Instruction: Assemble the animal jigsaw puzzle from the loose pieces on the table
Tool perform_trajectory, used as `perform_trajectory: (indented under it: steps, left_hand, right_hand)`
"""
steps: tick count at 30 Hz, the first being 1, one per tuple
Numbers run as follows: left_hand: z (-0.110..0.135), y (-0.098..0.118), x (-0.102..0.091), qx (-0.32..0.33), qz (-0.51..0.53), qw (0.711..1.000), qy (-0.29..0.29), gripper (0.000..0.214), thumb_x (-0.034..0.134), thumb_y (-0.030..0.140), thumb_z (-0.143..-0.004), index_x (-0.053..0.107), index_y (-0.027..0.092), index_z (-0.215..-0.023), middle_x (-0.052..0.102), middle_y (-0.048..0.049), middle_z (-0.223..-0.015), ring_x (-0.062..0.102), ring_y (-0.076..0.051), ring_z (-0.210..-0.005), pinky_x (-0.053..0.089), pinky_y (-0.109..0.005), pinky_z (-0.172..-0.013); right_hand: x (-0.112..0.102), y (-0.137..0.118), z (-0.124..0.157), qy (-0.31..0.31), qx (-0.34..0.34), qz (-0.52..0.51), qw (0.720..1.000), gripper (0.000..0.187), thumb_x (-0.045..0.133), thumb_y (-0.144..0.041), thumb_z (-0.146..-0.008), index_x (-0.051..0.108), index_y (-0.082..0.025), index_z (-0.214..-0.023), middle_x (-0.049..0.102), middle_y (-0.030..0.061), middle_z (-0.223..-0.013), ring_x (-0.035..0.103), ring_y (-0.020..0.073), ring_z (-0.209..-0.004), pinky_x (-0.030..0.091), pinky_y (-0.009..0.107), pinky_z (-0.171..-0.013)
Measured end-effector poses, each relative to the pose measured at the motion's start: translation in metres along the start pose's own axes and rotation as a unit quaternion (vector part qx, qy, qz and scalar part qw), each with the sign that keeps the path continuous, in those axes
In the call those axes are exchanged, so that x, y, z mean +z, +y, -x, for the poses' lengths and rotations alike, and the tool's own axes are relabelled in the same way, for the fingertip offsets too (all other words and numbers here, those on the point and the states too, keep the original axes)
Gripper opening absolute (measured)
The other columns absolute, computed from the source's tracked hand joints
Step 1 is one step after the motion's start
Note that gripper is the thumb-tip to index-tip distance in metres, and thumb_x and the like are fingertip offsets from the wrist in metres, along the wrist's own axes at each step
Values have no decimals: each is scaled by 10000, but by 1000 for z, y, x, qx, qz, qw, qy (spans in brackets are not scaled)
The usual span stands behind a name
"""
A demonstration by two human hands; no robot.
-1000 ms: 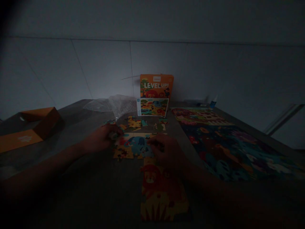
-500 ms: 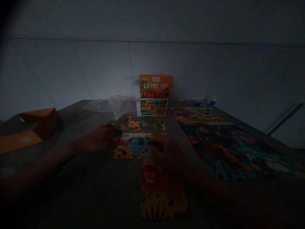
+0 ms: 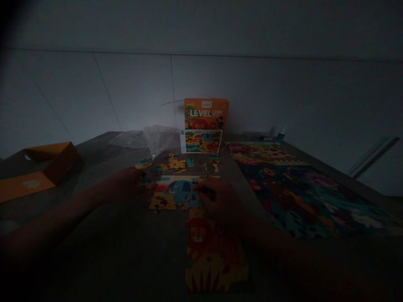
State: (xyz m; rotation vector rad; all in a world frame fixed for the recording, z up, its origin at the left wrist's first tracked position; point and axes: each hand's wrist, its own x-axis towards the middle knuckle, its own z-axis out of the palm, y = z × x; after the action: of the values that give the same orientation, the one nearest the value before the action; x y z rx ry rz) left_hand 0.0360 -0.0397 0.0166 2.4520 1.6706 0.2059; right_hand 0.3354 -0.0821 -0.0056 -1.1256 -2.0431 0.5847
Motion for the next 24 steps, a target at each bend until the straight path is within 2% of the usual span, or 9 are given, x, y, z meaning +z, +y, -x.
perform_trajectory:
  steps: [2, 5, 8, 10, 13, 15, 17, 21, 24]
  left_hand:
    - [-2, 1, -4, -15, 9, 1000, 23, 297, 550, 388, -830, 671, 183, -1008, 725, -97, -925, 679, -251, -828, 495, -301, -687]
    - [-4, 12, -9, -44, 67, 991, 105, 259, 519, 271, -814, 673, 154, -986, 720, -112, -954, 674, -252, -857, 508, -322, -720]
    - [0, 33, -7, 35, 249, 956, 152, 235, 530, 319, -845, 660, 167, -966, 723, -70, -902, 674, -214, -813, 526, -313, -716]
    - [6, 48, 1, 87, 358, 919, 139, 230, 593, 354, -830, 652, 172, -958, 723, -48, -864, 676, -197, -798, 536, -299, -707]
    - [15, 65, 15, 130, 416, 897, 82, 161, 618, 307, -831, 671, 178, -910, 724, -30, -878, 674, -167, -783, 534, -267, -699]
    - [16, 68, 21, 150, 394, 905, 49, 166, 599, 307, -856, 688, 186, -927, 724, -25, -899, 674, -159, -785, 536, -256, -694]
    - [13, 63, 20, 144, 342, 926, 72, 207, 566, 329, -882, 695, 191, -968, 724, -35, -938, 676, -173, -824, 546, -270, -720]
    - [0, 35, 10, 8, 142, 970, 199, 298, 442, 253, -915, 678, 151, -1066, 701, -106, -1065, 660, -233, -958, 532, -363, -872]
    - [-2, 13, 2, -88, -112, 977, 160, 415, 520, 229, -849, 619, 58, -1215, 623, -231, -1188, 598, -372, -1097, 495, -485, -920]
  right_hand:
    - [0, 1, 0, -5, 3, -6, 1000, 201, 547, -225, -862, 715, -181, -962, 705, 69, -955, 665, 210, -881, 532, 345, -774]
    - [-1, 2, 1, -2, 0, -12, 1000, 203, 547, -237, -868, 711, -181, -974, 705, 75, -972, 669, 211, -889, 538, 349, -778]
    - [-3, -1, 2, -20, -43, -10, 999, 247, 560, -240, -872, 698, -185, -1069, 699, 90, -1054, 662, 221, -965, 535, 367, -828]
    - [-4, -5, 3, -53, -109, -5, 993, 307, 566, -249, -884, 674, -196, -1167, 674, 104, -1155, 634, 228, -1063, 515, 385, -897]
    - [0, -11, 6, -114, -190, 16, 975, 326, 563, -257, -911, 664, -213, -1217, 641, 111, -1233, 601, 228, -1133, 489, 386, -949]
    - [3, -13, 6, -137, -202, 27, 969, 299, 554, -247, -921, 678, -214, -1191, 657, 102, -1200, 612, 219, -1103, 494, 372, -934]
    - [5, -12, 4, -126, -190, 38, 973, 280, 552, -244, -923, 680, -209, -1170, 677, 92, -1163, 615, 220, -1089, 487, 381, -945]
    - [4, 1, -3, -62, -125, 101, 985, 320, 587, -249, -885, 651, -184, -1191, 661, 120, -1208, 580, 263, -1150, 451, 458, -1003]
    - [3, 9, -6, -62, -103, 150, 981, 395, 607, -265, -862, 625, -167, -1245, 631, 143, -1261, 541, 293, -1202, 445, 489, -1009]
